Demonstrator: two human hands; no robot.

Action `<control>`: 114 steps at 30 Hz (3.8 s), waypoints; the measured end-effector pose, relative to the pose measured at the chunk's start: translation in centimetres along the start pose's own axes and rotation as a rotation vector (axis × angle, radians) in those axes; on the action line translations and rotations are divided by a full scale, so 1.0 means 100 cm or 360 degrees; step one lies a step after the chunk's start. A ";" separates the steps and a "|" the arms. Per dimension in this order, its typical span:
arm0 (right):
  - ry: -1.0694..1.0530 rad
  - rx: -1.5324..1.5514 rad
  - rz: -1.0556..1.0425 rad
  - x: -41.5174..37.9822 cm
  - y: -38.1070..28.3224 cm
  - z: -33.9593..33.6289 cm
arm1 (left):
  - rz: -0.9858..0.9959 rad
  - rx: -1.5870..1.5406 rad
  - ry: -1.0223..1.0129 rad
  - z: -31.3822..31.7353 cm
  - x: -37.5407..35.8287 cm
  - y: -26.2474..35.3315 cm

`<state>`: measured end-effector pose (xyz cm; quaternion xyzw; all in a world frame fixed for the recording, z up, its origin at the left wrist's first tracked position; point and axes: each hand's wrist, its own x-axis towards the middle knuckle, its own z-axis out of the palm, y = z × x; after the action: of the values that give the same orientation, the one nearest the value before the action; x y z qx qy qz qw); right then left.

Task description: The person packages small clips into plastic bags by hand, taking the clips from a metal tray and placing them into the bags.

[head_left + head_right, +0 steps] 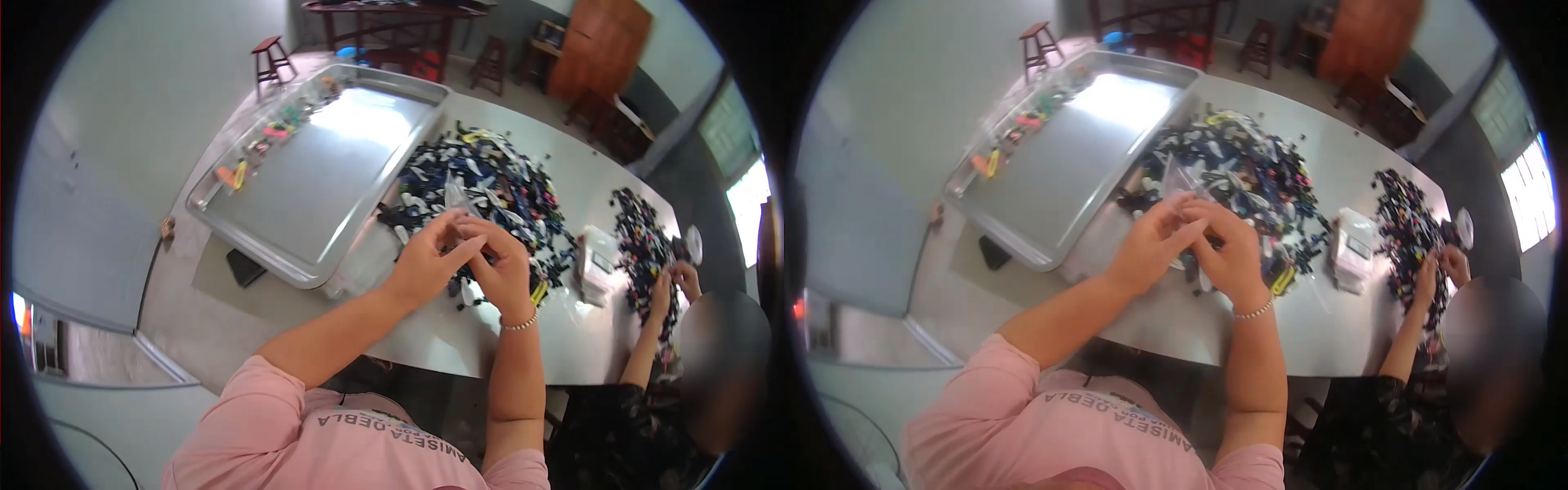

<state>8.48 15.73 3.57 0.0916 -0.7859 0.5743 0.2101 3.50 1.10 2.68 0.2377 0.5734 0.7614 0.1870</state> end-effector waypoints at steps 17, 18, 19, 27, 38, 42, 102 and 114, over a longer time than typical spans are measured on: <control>-0.0023 0.0338 0.0073 -0.002 0.003 -0.003 | 0.0080 0.1014 0.1020 -0.203 -0.007 0.100; -0.0045 0.0293 0.0090 -0.002 0.005 -0.002 | 0.0091 0.1187 0.1098 -0.230 -0.006 0.102; -0.0046 0.0295 0.0093 -0.002 0.007 -0.001 | 0.0103 0.1135 0.1199 -0.262 -0.005 0.098; -0.0033 0.0327 0.0285 0.001 0.017 0.000 | -0.0190 0.1574 0.1322 -0.420 -0.021 0.100; 0.0037 0.0193 0.0374 0.002 0.029 -0.005 | 0.0463 0.2029 0.1840 -0.385 -0.025 0.103; -0.0005 0.0005 0.0353 0.003 0.028 -0.004 | 0.0639 0.0996 0.1111 -0.242 -0.032 0.123; -0.0028 -0.0808 -0.0199 0.002 0.032 -0.002 | 0.0728 0.2366 0.0128 -0.067 -0.049 -0.017; 0.0445 0.0564 0.0607 0.009 0.026 -0.032 | 0.0958 0.2013 0.0363 -0.036 -0.010 0.002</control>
<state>7.41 19.65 2.46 -0.1027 -0.6398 0.7388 0.1853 2.29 -2.34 1.90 0.3677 0.8311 0.3211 -0.2666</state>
